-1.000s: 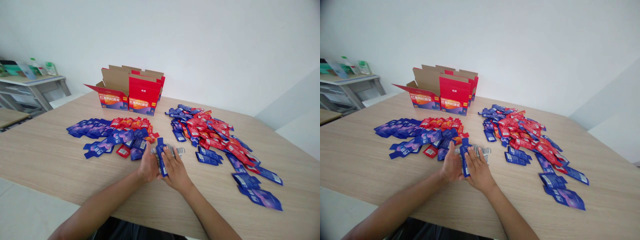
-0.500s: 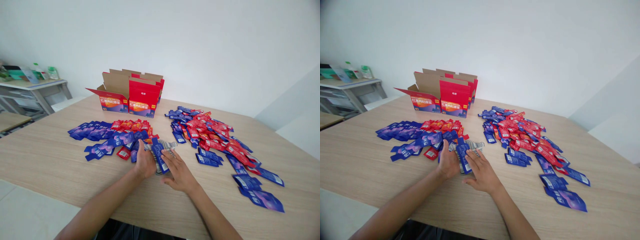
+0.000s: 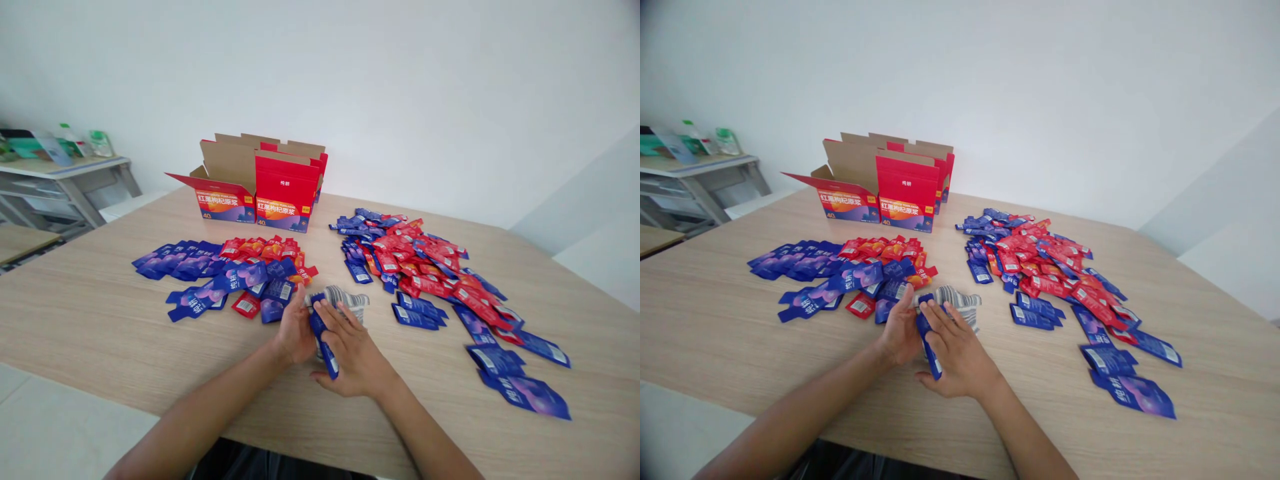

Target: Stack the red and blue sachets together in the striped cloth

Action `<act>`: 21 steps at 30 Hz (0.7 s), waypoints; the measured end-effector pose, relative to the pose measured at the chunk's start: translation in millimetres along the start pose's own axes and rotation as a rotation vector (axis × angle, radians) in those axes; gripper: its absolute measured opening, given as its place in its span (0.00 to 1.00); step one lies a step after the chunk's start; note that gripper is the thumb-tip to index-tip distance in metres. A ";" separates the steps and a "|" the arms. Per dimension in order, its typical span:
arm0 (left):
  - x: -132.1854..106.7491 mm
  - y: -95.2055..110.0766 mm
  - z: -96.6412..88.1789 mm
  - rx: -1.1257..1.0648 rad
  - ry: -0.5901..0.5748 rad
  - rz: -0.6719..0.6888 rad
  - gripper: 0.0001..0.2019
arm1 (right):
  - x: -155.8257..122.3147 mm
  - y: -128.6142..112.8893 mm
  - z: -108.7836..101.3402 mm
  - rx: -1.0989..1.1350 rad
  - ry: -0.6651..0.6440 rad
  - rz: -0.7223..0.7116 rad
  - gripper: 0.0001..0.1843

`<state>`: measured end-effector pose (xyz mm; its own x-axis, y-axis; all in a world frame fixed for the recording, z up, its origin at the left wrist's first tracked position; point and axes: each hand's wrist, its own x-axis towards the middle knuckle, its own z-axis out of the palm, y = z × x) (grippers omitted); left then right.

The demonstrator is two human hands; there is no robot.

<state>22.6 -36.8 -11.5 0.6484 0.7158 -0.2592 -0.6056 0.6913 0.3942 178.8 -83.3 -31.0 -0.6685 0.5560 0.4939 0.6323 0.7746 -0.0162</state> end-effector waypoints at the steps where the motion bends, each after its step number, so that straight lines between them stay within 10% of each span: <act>1: -0.9 -1.8 0.5 0.007 0.009 -0.026 0.42 | 0.1 -0.3 0.9 0.006 -0.022 -0.003 0.42; 5: -3.2 -5.7 2.1 0.047 0.018 -0.045 0.48 | 0.8 1.1 2.0 0.003 -0.067 0.031 0.56; 21: -1.4 16.7 -1.5 -0.099 -0.119 0.112 0.48 | -1.1 0.0 -9.0 0.104 -0.193 0.090 0.54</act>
<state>10.9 -26.1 -5.8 0.6211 0.7760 -0.1103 -0.7153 0.6187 0.3249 183.1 -86.6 -23.7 -0.6796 0.6641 0.3115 0.6560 0.7403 -0.1471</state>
